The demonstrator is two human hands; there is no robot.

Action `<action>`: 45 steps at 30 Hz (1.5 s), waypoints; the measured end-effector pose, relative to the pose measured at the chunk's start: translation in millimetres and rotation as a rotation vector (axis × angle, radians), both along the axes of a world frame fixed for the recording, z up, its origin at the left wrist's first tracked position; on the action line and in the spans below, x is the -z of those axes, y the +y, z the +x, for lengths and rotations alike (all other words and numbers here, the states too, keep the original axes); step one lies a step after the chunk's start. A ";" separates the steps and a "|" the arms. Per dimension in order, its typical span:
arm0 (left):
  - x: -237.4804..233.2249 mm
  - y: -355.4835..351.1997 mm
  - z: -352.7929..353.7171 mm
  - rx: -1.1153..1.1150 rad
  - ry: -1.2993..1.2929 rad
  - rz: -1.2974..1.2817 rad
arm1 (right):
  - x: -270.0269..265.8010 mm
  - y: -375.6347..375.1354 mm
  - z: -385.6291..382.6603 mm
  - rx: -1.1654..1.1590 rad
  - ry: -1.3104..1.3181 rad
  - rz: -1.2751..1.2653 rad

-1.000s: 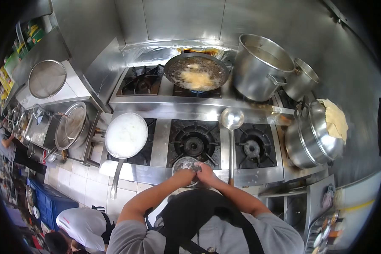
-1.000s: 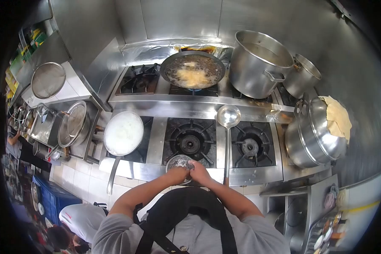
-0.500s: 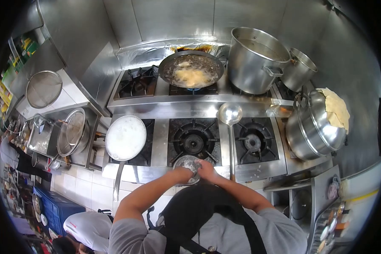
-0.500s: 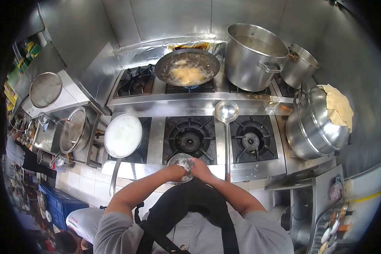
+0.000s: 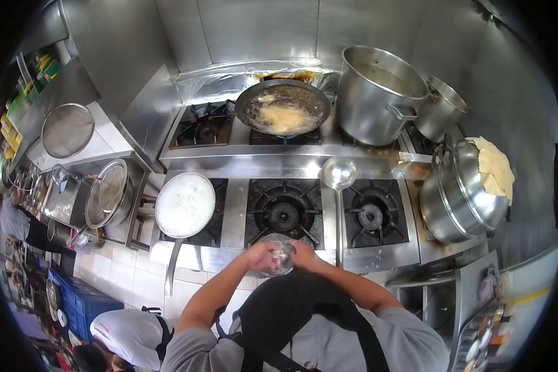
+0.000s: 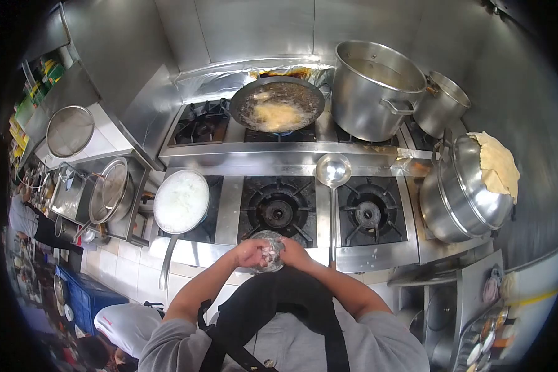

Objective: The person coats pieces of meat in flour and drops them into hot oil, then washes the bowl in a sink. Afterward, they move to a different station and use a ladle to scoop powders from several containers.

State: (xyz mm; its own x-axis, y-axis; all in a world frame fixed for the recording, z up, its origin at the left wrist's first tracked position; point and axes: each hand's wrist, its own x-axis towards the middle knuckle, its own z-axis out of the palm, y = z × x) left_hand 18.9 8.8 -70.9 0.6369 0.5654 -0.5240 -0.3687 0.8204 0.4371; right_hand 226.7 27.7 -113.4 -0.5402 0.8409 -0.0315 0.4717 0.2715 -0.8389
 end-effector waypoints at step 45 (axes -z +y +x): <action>-181.7 347.8 -27.5 -0.076 1.957 1.150 | 1.5 -13.3 26.6 0.067 0.086 -0.147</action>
